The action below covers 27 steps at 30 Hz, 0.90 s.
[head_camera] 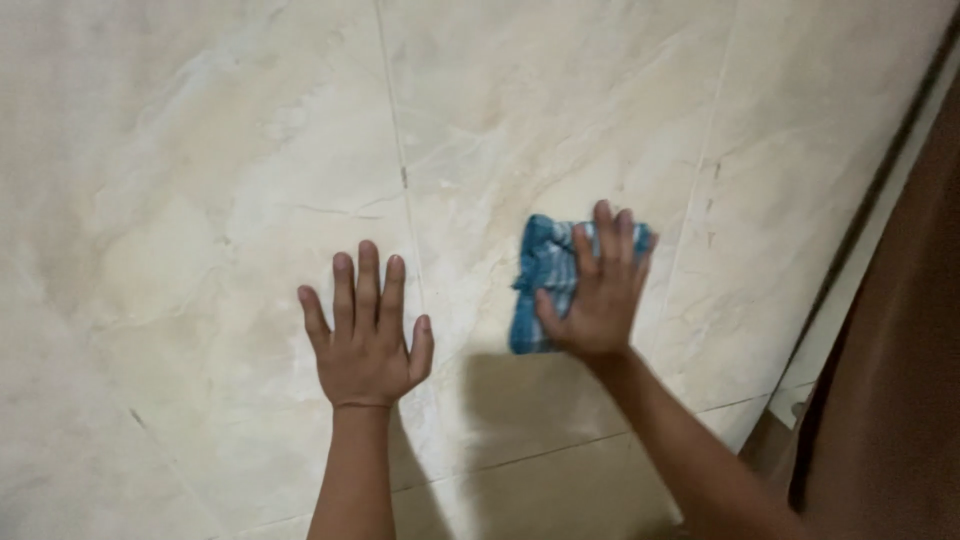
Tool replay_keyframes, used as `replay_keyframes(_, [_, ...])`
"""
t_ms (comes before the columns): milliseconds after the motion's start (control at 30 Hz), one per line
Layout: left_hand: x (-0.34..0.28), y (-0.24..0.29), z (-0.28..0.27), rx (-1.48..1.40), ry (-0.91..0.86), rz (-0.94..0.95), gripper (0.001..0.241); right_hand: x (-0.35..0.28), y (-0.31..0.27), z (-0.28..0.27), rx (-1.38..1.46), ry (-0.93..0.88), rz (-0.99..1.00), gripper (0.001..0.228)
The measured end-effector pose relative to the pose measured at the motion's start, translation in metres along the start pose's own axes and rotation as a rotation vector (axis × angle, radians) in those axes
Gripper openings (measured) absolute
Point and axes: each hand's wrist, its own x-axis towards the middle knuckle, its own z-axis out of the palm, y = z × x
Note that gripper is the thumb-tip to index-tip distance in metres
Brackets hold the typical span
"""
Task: The person wipes the toilet tank and seat with a blue cloth, then cleans the sink basin and faucet. They proceed to wipe the tiled walls and a built-in shelf, using the cloth to clean the surfaces throughout the bathroom.
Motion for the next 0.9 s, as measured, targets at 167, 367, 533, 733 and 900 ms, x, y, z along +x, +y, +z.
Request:
replay_keyframes(167, [0.0, 0.002, -0.004, -0.044, 0.042, 0.017, 0.067, -0.038, -0.017, 0.008, 0.054, -0.286, -0.418, 0.091])
replay_keyframes(367, [-0.003, -0.001, 0.0, -0.044, 0.034, -0.013, 0.067, -0.029, 0.04, -0.003, -0.025, -0.165, -0.177, 0.097])
replay_keyframes(533, [0.001, 0.002, 0.0, 0.013, -0.003, 0.015, 0.068, 0.008, -0.021, 0.013, -0.025, -0.009, 0.043, 0.086])
replay_keyframes(733, [0.0, 0.001, -0.001, 0.0, 0.013, 0.005, 0.068, -0.04, -0.032, 0.015, 0.073, -0.157, -0.219, 0.082])
replay_keyframes(900, [-0.004, -0.001, -0.001, -0.003, 0.023, -0.02, 0.067, -0.03, 0.01, 0.005, 0.066, -0.109, -0.31, 0.078])
